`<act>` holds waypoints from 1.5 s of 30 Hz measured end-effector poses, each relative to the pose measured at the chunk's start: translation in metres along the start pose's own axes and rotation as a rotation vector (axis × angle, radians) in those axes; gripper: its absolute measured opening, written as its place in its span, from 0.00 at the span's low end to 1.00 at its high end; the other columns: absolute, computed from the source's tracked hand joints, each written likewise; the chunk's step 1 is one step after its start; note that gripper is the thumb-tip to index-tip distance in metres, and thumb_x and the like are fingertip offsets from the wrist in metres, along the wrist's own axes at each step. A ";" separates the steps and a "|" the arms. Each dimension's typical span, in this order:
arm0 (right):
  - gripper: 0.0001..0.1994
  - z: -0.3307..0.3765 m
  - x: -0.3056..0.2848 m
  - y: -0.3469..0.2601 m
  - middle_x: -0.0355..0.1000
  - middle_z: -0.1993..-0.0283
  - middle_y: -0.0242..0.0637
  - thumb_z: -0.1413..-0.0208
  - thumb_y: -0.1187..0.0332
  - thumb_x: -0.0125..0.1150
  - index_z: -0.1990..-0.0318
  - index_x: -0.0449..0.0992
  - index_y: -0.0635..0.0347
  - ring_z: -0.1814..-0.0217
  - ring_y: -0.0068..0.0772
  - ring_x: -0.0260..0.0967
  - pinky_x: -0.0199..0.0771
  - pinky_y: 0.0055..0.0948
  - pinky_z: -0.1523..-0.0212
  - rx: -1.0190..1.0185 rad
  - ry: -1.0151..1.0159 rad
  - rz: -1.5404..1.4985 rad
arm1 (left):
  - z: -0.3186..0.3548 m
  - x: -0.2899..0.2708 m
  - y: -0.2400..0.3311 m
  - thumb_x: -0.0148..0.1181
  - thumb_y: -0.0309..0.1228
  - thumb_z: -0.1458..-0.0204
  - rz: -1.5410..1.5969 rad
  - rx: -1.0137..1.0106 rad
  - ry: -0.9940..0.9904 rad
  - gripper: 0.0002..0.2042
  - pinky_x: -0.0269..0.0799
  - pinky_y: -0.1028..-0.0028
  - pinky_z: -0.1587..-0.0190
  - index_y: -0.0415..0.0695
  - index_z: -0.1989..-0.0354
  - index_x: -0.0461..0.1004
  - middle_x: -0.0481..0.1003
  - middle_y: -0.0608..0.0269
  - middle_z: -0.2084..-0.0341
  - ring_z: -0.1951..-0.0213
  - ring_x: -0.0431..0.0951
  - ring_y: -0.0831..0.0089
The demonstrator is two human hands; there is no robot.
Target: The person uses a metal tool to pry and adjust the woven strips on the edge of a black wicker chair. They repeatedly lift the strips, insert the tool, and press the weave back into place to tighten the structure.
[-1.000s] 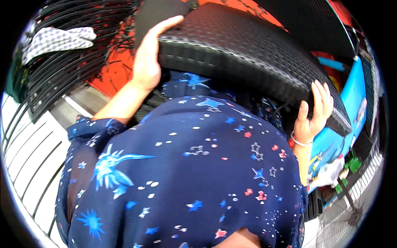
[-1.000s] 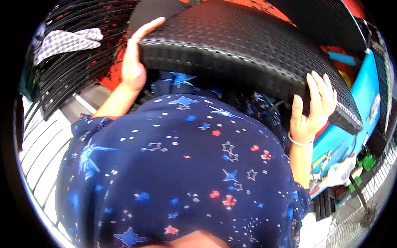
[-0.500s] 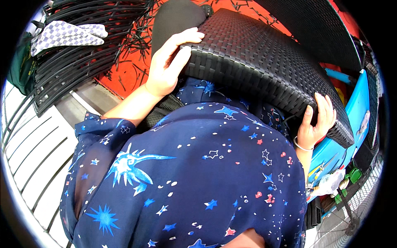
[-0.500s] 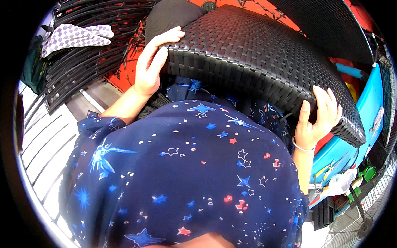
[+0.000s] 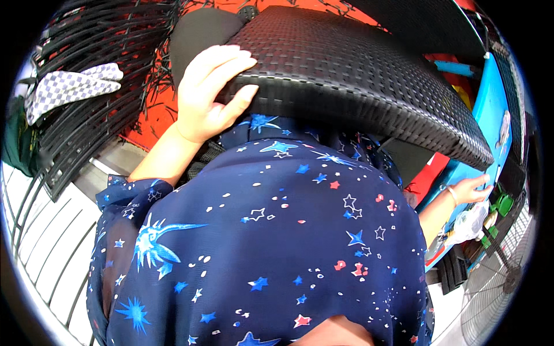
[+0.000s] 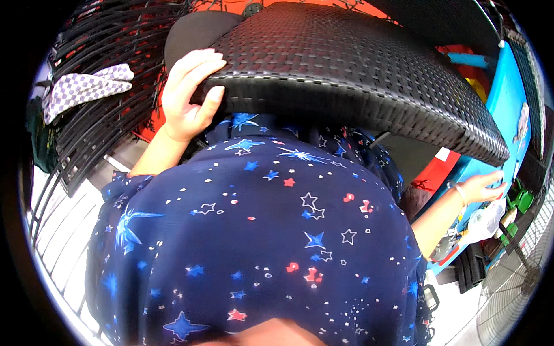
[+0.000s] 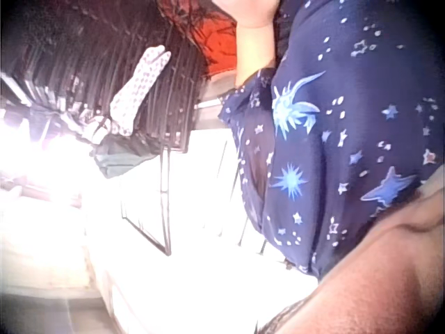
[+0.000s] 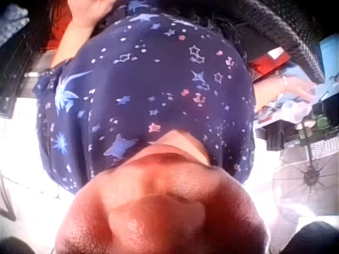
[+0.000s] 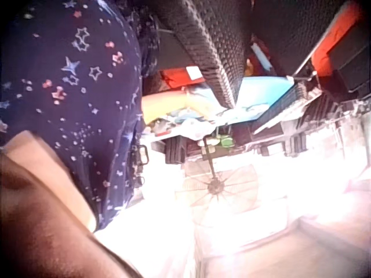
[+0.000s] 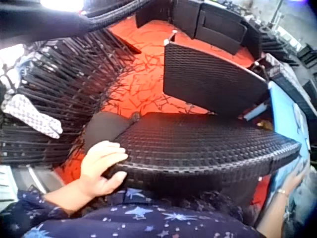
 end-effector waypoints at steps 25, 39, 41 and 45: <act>0.50 -0.153 0.224 -0.089 0.48 0.24 0.60 0.53 0.20 0.52 0.28 0.66 0.43 0.24 0.60 0.53 0.55 0.47 0.26 -0.014 -0.075 -0.132 | -0.261 0.025 -0.022 0.65 0.56 0.46 -0.648 0.268 0.066 0.37 0.63 0.53 0.37 0.36 0.39 0.69 0.73 0.46 0.43 0.40 0.71 0.49; 0.30 -0.116 0.173 -0.151 0.69 0.39 0.54 0.41 0.53 0.69 0.38 0.71 0.62 0.39 0.49 0.71 0.72 0.43 0.39 -0.224 0.237 -0.225 | -0.348 0.102 0.041 0.69 0.63 0.54 -0.617 0.278 -0.170 0.43 0.75 0.58 0.45 0.40 0.39 0.69 0.78 0.45 0.53 0.50 0.80 0.51; 0.43 -0.097 0.196 -0.126 0.59 0.28 0.54 0.44 0.37 0.65 0.29 0.64 0.57 0.26 0.54 0.58 0.61 0.43 0.28 -0.054 -0.010 -0.439 | -0.348 0.098 0.036 0.70 0.62 0.54 -0.623 0.290 -0.188 0.43 0.74 0.58 0.44 0.40 0.39 0.69 0.77 0.45 0.52 0.49 0.79 0.51; 0.40 0.014 0.211 -0.100 0.65 0.32 0.50 0.46 0.47 0.72 0.32 0.66 0.64 0.37 0.44 0.68 0.69 0.38 0.36 0.225 -0.183 -0.683 | -0.341 0.075 0.014 0.75 0.54 0.56 -0.423 0.254 -0.312 0.43 0.70 0.60 0.38 0.41 0.35 0.67 0.75 0.46 0.44 0.42 0.76 0.52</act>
Point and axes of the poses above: each hand's wrist, its own z-axis away from the middle knuckle, its own x-axis out of the palm, y = z × x, the point moved 8 cm from there along -z, towards the middle knuckle
